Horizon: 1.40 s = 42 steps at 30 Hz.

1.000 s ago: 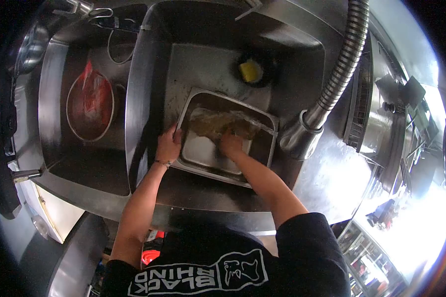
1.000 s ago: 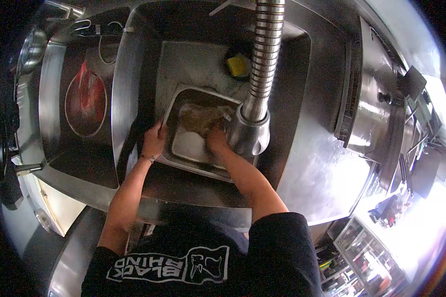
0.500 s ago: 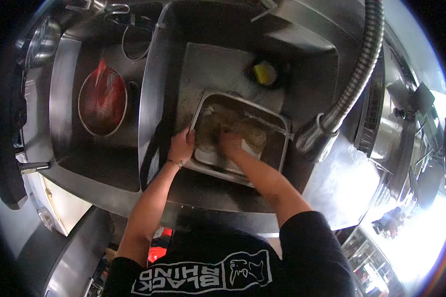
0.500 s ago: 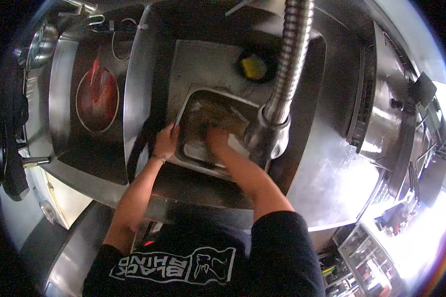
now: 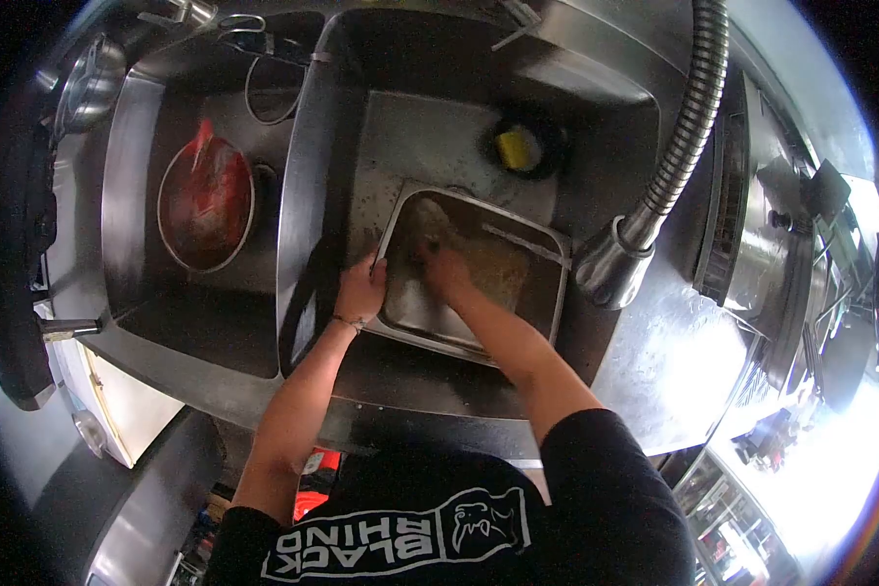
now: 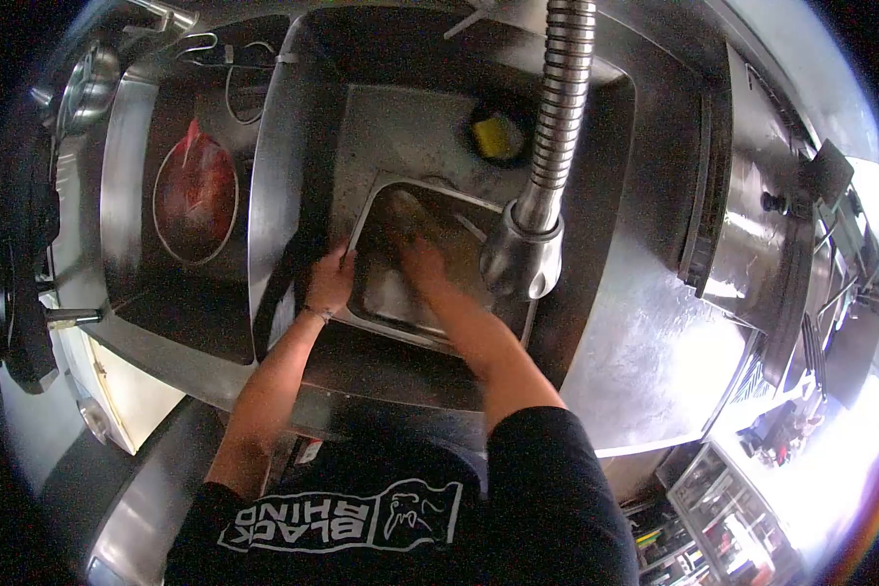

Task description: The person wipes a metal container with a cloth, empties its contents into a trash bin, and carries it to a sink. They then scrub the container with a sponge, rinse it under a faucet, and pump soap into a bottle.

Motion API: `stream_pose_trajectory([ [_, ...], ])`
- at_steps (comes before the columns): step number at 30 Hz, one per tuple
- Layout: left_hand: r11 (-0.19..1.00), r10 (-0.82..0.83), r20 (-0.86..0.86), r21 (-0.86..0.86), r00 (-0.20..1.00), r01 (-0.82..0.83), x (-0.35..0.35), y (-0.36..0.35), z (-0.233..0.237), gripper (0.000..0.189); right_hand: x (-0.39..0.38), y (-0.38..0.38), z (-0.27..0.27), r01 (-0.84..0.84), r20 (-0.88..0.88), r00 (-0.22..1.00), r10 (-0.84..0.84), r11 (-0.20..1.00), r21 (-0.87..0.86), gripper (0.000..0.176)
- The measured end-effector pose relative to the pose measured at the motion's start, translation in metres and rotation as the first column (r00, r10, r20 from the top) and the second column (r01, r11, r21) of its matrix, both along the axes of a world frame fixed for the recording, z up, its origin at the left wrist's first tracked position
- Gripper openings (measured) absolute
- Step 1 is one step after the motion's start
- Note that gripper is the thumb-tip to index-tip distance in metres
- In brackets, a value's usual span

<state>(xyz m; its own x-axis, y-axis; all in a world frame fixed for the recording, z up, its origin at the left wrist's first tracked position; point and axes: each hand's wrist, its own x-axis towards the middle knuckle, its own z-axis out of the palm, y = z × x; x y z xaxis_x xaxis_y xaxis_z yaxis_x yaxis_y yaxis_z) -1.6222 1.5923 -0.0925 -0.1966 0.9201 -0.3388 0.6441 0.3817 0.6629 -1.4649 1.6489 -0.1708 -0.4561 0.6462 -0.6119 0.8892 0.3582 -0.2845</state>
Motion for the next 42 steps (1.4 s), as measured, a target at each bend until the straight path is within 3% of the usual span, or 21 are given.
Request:
stream_pose_trajectory([
  [1, 1.000, 0.006, 0.000, 0.019, 1.000, -0.006, 0.000, -0.002, -0.004, 0.034, 0.018, -0.006, 0.010, -0.082, 0.012, 0.997, 0.083, 0.995, -0.051, 0.046],
  [3, 0.999, 0.012, 0.009, 0.040, 1.000, -0.012, 0.001, -0.001, -0.005, 0.034, 0.066, -0.040, -0.047, 0.115, -0.141, 0.984, -0.106, 0.992, 0.058, 0.049],
  [5, 0.996, -0.032, -0.059, -0.084, 0.998, 0.027, -0.001, -0.001, -0.005, 0.034, 0.097, -0.051, -0.045, 0.444, 0.227, 0.877, -0.424, 0.895, -0.045, 0.050],
  [6, 0.996, -0.035, -0.053, -0.078, 0.998, 0.031, -0.002, -0.003, -0.006, 0.034, 0.106, -0.052, -0.040, 0.448, 0.230, 0.874, -0.428, 0.893, -0.037, 0.050],
  [8, 1.000, 0.007, -0.016, -0.013, 1.000, -0.007, 0.001, -0.002, -0.007, 0.034, 0.119, -0.041, -0.015, 0.179, 0.472, 0.874, -0.114, 0.979, -0.095, 0.049],
  [12, 0.999, 0.030, -0.024, -0.027, 0.999, -0.031, 0.005, 0.003, 0.014, 0.034, 0.116, -0.052, -0.010, 0.327, 0.448, 0.854, -0.263, 0.943, -0.069, 0.043],
  [14, 0.998, 0.008, -0.077, 0.061, 0.997, -0.003, 0.004, 0.002, 0.006, 0.036, 0.118, -0.045, 0.010, -0.027, 0.467, 0.884, 0.011, 0.999, 0.028, 0.031],
  [15, 0.999, 0.018, -0.044, 0.028, 0.999, -0.017, 0.005, 0.002, 0.005, 0.036, 0.118, -0.037, 0.022, -0.028, 0.468, 0.884, 0.011, 0.999, 0.031, 0.031],
  [17, 0.999, 0.031, -0.011, -0.008, 0.999, -0.031, 0.005, 0.000, -0.001, 0.036, 0.111, -0.014, 0.052, -0.386, 0.610, 0.770, 0.185, 0.897, 0.215, 0.024],
  [22, 0.995, 0.053, -0.048, -0.088, 0.997, -0.057, 0.011, 0.004, 0.005, 0.034, 0.122, -0.019, -0.009, -0.108, 0.482, 0.872, -0.086, 0.926, 0.362, 0.023],
  [24, 0.999, 0.050, -0.072, -0.004, 0.996, -0.050, 0.011, -0.001, -0.005, 0.034, 0.123, -0.019, -0.022, -0.045, 0.441, 0.886, -0.145, 0.919, 0.391, 0.023],
  [26, 0.997, 0.052, -0.111, 0.064, 0.992, -0.045, 0.006, -0.007, -0.006, 0.033, 0.110, -0.031, -0.013, 0.009, 0.574, 0.815, 0.082, 0.988, -0.153, 0.026],
  [27, 0.996, 0.045, -0.094, 0.082, 0.995, -0.038, 0.006, -0.008, -0.003, 0.033, 0.106, -0.044, -0.004, 0.008, 0.568, 0.819, 0.088, 0.986, -0.165, 0.026],
  [29, 0.993, 0.039, -0.081, 0.114, 0.996, -0.030, 0.005, -0.001, 0.000, 0.032, 0.096, -0.055, 0.016, -0.003, 0.297, 0.949, 0.103, 0.948, -0.320, 0.031],
  [31, 0.999, 0.040, -0.062, 0.007, 0.997, -0.039, 0.005, -0.003, 0.000, 0.032, 0.067, -0.061, 0.020, -0.158, 0.252, 0.924, 0.288, 0.886, -0.436, 0.034],
  [33, 1.000, 0.030, -0.051, 0.000, 0.998, -0.030, 0.003, -0.003, -0.005, 0.031, 0.037, -0.059, 0.006, -0.363, 0.053, 0.912, 0.408, 0.858, -0.365, 0.039],
  [35, 1.000, 0.016, -0.041, -0.017, 0.999, -0.017, 0.003, -0.008, -0.005, 0.031, -0.007, -0.041, 0.044, -0.201, -0.134, 0.978, 0.160, 0.900, -0.387, 0.044],
  [36, 0.999, 0.032, -0.033, 0.006, 0.999, -0.031, 0.006, -0.009, -0.001, 0.032, -0.008, -0.038, 0.036, -0.206, -0.142, 0.977, 0.162, 0.897, -0.390, 0.044],
  [38, 0.999, 0.043, -0.036, 0.021, 0.998, -0.042, 0.005, -0.009, 0.003, 0.032, -0.004, -0.037, 0.007, 0.340, -0.262, 0.875, -0.407, 0.903, -0.264, 0.034],
  [40, 0.999, 0.040, -0.020, -0.002, 0.999, -0.040, 0.003, -0.005, 0.001, 0.030, 0.036, -0.020, -0.022, -0.101, 0.106, 0.988, 0.111, 0.991, -0.091, 0.039],
  [42, 0.999, 0.034, -0.036, -0.018, 0.999, -0.035, 0.003, -0.004, -0.002, 0.029, 0.075, -0.014, -0.012, -0.121, 0.198, 0.971, 0.135, 0.989, -0.079, 0.040],
])
